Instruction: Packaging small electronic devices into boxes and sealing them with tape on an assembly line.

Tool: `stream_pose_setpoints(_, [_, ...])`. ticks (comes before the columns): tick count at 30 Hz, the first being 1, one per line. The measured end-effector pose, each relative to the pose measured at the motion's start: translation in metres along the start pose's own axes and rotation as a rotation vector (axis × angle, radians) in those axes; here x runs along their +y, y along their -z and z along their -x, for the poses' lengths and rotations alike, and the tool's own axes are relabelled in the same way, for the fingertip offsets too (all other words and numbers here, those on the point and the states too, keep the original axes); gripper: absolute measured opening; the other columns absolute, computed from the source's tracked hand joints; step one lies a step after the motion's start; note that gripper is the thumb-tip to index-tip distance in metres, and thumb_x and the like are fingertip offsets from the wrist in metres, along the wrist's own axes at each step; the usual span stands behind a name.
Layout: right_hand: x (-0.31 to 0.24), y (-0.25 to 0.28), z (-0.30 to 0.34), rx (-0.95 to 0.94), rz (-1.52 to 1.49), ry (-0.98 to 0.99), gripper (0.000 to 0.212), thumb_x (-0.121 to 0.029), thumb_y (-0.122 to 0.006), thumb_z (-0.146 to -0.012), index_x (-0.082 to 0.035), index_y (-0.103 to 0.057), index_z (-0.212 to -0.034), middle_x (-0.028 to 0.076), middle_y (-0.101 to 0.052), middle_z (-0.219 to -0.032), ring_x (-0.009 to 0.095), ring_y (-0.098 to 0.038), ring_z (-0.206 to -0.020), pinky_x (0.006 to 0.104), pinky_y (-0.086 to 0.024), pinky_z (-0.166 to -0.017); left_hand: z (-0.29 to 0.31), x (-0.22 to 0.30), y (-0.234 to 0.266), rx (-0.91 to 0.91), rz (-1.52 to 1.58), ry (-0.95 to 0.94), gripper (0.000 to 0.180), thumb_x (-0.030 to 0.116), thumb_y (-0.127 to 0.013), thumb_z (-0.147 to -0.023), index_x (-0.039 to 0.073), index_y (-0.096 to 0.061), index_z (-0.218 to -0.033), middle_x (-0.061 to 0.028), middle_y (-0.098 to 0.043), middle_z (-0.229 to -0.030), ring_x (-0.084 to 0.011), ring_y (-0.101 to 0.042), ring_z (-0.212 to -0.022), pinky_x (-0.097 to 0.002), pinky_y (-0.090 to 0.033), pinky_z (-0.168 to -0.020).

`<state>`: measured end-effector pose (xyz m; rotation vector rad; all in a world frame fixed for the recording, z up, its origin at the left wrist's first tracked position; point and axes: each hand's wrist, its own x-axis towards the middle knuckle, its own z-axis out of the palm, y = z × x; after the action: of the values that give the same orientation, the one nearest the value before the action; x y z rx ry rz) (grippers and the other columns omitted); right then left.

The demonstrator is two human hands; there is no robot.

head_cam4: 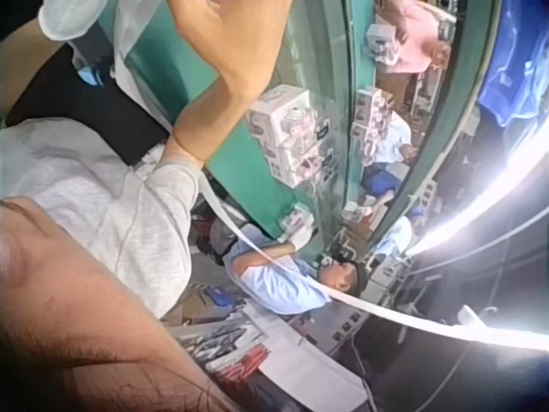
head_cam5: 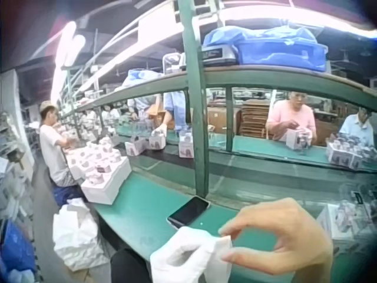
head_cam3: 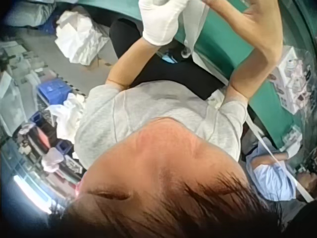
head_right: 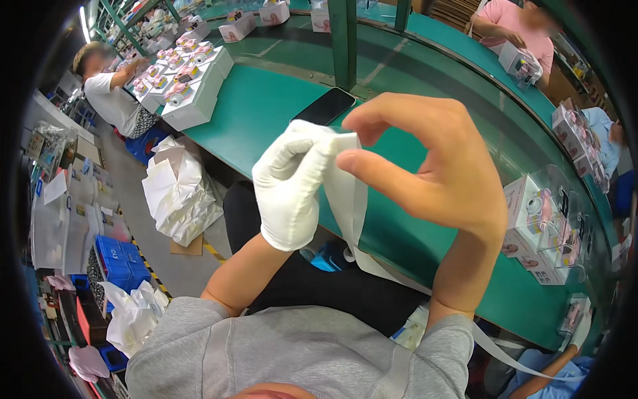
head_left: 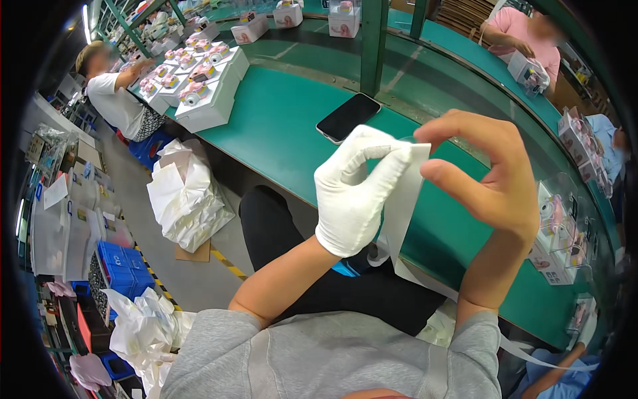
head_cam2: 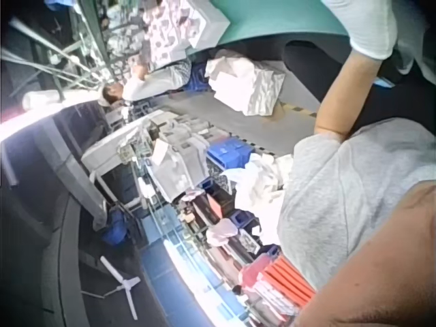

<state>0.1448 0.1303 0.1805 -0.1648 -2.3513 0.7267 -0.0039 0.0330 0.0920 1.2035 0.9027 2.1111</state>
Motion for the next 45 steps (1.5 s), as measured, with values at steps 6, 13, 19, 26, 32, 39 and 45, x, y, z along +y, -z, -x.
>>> stream_pose_setpoints(6, [0.006, 0.0, -0.001, 0.09, -0.08, -0.051, 0.009, -0.001, -0.071, -0.082, 0.004, -0.066, -0.088, 0.011, -0.068, -0.085, 0.019, -0.064, -0.078, 0.0287, -0.048, -0.074, -0.009, -0.006, -0.007, -0.024, -0.084, -0.129, 0.015, -0.003, -0.068, -0.093, 0.0, -0.075, -0.106, -0.0047, -0.063, -0.096, -0.0109, -0.059, -0.087, -0.0242, -0.047, -0.077])
stream_pose_setpoints(13, [0.022, -0.006, -0.004, 0.165, -0.221, -0.012, 0.01, 0.001, -0.068, -0.086, 0.003, -0.062, -0.094, 0.011, -0.065, -0.095, 0.015, -0.059, -0.087, 0.0262, -0.044, -0.078, -0.023, -0.016, -0.025, 0.017, -0.067, -0.178, 0.017, 0.001, -0.067, -0.096, 0.0, -0.073, -0.111, -0.0048, -0.062, -0.098, -0.0109, -0.058, -0.089, -0.0233, -0.046, -0.077])
stream_pose_setpoints(19, [0.041, 0.032, 0.011, 0.539, -0.252, 0.089, 0.007, -0.004, -0.056, -0.098, 0.002, -0.058, -0.098, 0.012, -0.062, -0.098, 0.013, -0.056, -0.086, 0.0239, -0.042, -0.076, -0.035, -0.065, -0.047, -0.118, 0.014, -0.173, 0.029, 0.024, -0.058, -0.103, -0.001, -0.064, -0.117, -0.0095, -0.061, -0.104, -0.0164, -0.06, -0.094, -0.0331, -0.048, -0.086])
stream_pose_setpoints(26, [0.05, 0.079, 0.028, 0.648, -0.364, 0.168, 0.016, -0.008, -0.051, -0.093, 0.005, -0.057, -0.099, 0.018, -0.054, -0.091, 0.02, -0.046, -0.081, 0.0364, -0.034, -0.08, -0.045, -0.176, -0.07, -0.379, -0.387, 0.079, 0.041, 0.026, -0.059, -0.101, -0.001, -0.06, -0.07, -0.0123, -0.053, -0.062, -0.0178, -0.048, -0.053, -0.0355, -0.041, -0.054])
stream_pose_setpoints(32, [0.05, 0.088, 0.036, 0.724, -0.479, 0.123, 0.017, -0.019, -0.048, -0.092, -0.004, -0.043, -0.085, 0.006, -0.038, -0.085, 0.017, -0.034, -0.082, 0.0375, -0.028, -0.085, -0.044, -0.217, -0.093, -0.541, -0.436, 0.13, 0.056, 0.03, -0.063, -0.099, -0.003, -0.044, -0.057, -0.0187, -0.031, -0.055, -0.0264, -0.022, -0.051, -0.0422, -0.029, -0.047])
stream_pose_setpoints(39, [0.045, 0.101, 0.048, 0.861, -0.735, 0.179, 0.026, -0.011, -0.062, -0.076, -0.015, -0.036, -0.074, -0.003, -0.038, -0.068, 0.01, -0.033, -0.056, 0.0333, -0.024, -0.072, -0.047, -0.229, -0.091, -0.558, -0.349, 0.3, 0.056, 0.027, -0.064, -0.099, -0.002, -0.042, -0.056, -0.0168, -0.027, -0.057, -0.0235, -0.021, -0.05, -0.0419, -0.027, -0.046])
stream_pose_setpoints(45, [0.067, 0.093, 0.041, 0.972, -0.673, 0.128, 0.017, -0.008, -0.056, -0.081, -0.011, -0.039, -0.082, -0.001, -0.038, -0.065, 0.009, -0.033, -0.051, 0.0345, -0.025, -0.072, -0.052, -0.223, -0.088, -0.595, -0.288, 0.362, 0.054, 0.022, -0.064, -0.098, 0.001, -0.041, -0.054, -0.0181, -0.03, -0.055, -0.0305, -0.026, -0.045, -0.0419, -0.025, -0.044])
